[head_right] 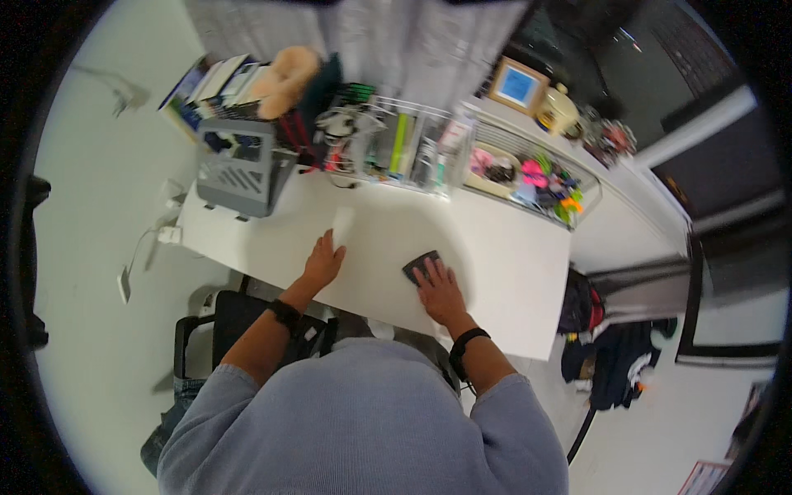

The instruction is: The person wipes a white desk with a cloth, gathers coins, and moves between rooms. They then organize desk items including a plastic organizer, a mug, a framed photo, and small figurines, and finally coil a white cable.

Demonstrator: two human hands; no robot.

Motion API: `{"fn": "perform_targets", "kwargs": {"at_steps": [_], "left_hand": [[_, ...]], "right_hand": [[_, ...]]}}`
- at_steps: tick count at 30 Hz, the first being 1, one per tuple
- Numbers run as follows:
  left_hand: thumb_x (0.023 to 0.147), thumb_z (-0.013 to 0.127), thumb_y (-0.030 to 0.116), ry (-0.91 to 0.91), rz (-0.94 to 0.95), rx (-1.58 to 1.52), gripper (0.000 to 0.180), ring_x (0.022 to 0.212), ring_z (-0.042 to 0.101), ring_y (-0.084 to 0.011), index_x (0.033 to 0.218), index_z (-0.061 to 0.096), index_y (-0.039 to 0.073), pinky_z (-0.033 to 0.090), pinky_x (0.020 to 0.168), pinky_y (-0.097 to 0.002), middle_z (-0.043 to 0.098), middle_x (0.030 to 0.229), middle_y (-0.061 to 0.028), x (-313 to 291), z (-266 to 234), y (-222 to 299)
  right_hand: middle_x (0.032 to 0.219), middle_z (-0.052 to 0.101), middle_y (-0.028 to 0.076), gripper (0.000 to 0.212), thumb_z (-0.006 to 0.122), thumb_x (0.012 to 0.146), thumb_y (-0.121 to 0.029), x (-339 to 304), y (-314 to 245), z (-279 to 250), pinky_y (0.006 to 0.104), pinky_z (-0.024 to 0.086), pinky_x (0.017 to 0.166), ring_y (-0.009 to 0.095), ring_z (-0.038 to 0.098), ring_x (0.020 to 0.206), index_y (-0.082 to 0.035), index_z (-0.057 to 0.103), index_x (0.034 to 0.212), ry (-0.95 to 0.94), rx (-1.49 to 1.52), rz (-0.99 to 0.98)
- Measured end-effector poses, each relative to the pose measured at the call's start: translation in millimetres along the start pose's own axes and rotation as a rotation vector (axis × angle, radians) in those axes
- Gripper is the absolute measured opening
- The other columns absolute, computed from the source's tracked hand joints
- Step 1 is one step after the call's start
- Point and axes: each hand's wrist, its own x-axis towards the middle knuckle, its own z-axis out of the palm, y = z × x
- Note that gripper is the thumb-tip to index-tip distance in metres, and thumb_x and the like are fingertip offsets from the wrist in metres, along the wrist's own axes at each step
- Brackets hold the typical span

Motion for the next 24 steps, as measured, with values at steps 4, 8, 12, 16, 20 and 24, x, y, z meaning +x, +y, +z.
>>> {"fn": "perform_targets", "kwargs": {"at_steps": [4,8,12,16,20,24], "left_hand": [[0.081,0.062,0.018,-0.123,-0.093,0.076,0.066,0.111,0.046,-0.0388,0.135,0.028,0.002,0.046,0.089,-0.0465,0.044,0.121,-0.0233,13,23,66],[0.079,0.062,0.017,-0.209,-0.075,0.227,0.067,0.118,0.041,-0.0370,0.135,0.027,0.002,0.043,0.094,-0.0450,0.042,0.126,-0.0211,6,43,92],[0.078,0.063,0.017,-0.204,-0.113,0.228,0.068,0.118,0.041,-0.0377,0.135,0.028,0.002,0.041,0.096,-0.0456,0.040,0.130,-0.0213,-10,48,106],[0.077,0.063,0.017,-0.143,-0.114,0.217,0.067,0.118,0.042,-0.0386,0.133,0.030,0.001,0.040,0.096,-0.0458,0.039,0.132,-0.0215,-19,50,119],[0.076,0.064,0.018,-0.016,-0.079,0.181,0.064,0.118,0.041,-0.0400,0.130,0.035,-0.001,0.039,0.097,-0.0452,0.040,0.130,-0.0233,-15,31,112],[0.074,0.066,0.018,0.174,0.044,0.116,0.064,0.116,0.043,-0.0405,0.128,0.037,-0.002,0.039,0.097,-0.0428,0.042,0.128,-0.0247,26,-24,111]], "right_hand": [[0.147,0.023,0.016,0.048,0.040,0.094,-0.029,-63,55,-3,0.0520,0.019,0.108,0.034,0.023,0.134,-0.014,0.033,0.139,0.104,-0.066,0.206],[0.147,0.021,0.017,0.050,0.041,0.094,-0.030,-105,106,5,0.0518,0.018,0.108,0.034,0.022,0.135,-0.013,0.032,0.139,0.088,-0.086,0.463],[0.149,0.019,0.015,0.050,0.038,0.094,-0.027,-139,159,4,0.0472,0.014,0.110,0.033,0.019,0.136,-0.012,0.029,0.141,0.042,-0.075,0.667],[0.148,0.021,0.016,0.054,0.045,0.090,-0.019,-171,226,20,0.0440,0.023,0.108,0.034,0.026,0.133,-0.011,0.030,0.141,0.088,-0.091,0.813],[0.141,0.033,0.018,0.051,0.050,0.085,-0.016,-162,281,20,0.0426,0.031,0.104,0.036,0.035,0.125,-0.008,0.038,0.134,0.063,-0.022,1.084],[0.131,0.045,0.018,0.041,0.048,0.087,-0.014,-122,276,-11,0.0462,0.044,0.087,0.038,0.050,0.109,-0.005,0.046,0.127,0.311,-0.110,0.953]]}}
